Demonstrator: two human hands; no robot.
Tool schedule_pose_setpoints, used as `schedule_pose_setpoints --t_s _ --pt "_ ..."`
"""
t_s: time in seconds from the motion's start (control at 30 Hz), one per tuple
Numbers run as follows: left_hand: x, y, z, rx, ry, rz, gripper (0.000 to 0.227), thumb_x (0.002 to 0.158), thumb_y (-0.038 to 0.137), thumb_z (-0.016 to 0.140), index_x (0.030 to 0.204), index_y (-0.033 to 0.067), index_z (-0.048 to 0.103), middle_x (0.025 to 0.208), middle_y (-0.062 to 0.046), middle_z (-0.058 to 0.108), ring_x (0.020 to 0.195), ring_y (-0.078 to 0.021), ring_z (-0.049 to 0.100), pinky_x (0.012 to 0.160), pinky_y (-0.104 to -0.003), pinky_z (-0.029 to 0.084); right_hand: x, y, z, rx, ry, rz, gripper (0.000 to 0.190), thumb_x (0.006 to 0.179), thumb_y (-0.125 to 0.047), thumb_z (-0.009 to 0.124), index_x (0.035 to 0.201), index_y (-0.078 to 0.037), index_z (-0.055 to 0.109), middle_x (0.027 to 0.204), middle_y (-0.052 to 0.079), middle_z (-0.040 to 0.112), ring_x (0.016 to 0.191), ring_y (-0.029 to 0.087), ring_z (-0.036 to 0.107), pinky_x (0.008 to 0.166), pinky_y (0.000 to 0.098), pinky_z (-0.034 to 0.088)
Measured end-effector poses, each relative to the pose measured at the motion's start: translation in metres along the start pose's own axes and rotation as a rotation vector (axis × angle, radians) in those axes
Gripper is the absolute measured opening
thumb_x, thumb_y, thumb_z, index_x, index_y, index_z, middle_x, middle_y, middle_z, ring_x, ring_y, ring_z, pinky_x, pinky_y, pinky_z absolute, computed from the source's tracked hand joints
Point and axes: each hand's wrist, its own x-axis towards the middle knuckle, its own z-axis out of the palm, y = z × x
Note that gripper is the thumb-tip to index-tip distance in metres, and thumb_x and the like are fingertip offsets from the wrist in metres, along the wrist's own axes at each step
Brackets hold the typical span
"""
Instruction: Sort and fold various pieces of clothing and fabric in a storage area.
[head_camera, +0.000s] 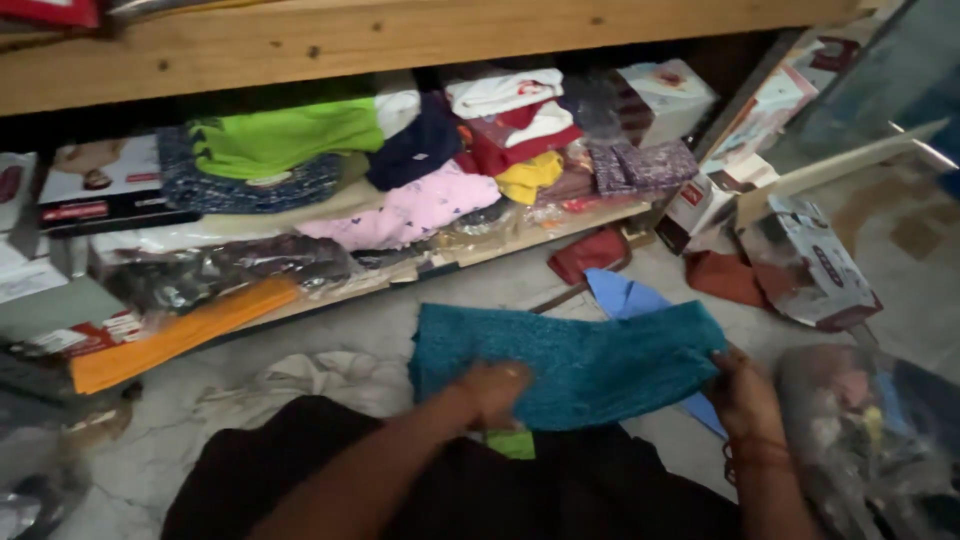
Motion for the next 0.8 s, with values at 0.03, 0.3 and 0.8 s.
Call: schedule_pose_setpoints --t_s 0.03,0.3,0.8 --pt "0.014 0.009 0.013 -0.005 0.007 -0.008 0.089 0.077 0.044 0.082 0.149 0.012 0.041 0.153 -0.012 0.044 0.144 -0.0305 0.039 0.112 -0.068 0.026 -0.002 0.001 0.001 -0.007 -0.009 0.0 0.038 0.098 -0.01 0.052 0.134 0.001 0.057 0.116 0.01 0.069 0.1 0.024 0.066 0.089 0.0356 0.054" --pt "0.084 0.06 0.089 -0.139 -0.294 0.213 0.069 0.094 0.06 0.052 0.147 0.0163 0.045 0.165 -0.009 0.021 0.146 -0.0372 0.026 0.112 -0.06 0.029 0.005 0.044 0.016 0.288 -0.042 0.008 0.029 0.103 -0.017 0.059 0.13 -0.005 0.06 0.117 0.006 0.067 0.099 0.02 0.065 0.083 0.0316 0.054" --pt "0.016 -0.146 0.075 -1.724 0.313 -0.933 0.105 0.077 0.083 0.054 0.157 0.0148 0.042 0.152 -0.019 0.051 0.135 -0.0447 0.043 0.109 -0.059 0.033 -0.106 0.143 0.194 -0.847 -0.899 -0.423 0.045 0.096 -0.018 0.068 0.139 -0.005 0.058 0.14 0.015 0.063 0.122 0.021 0.064 0.102 0.0357 0.052"
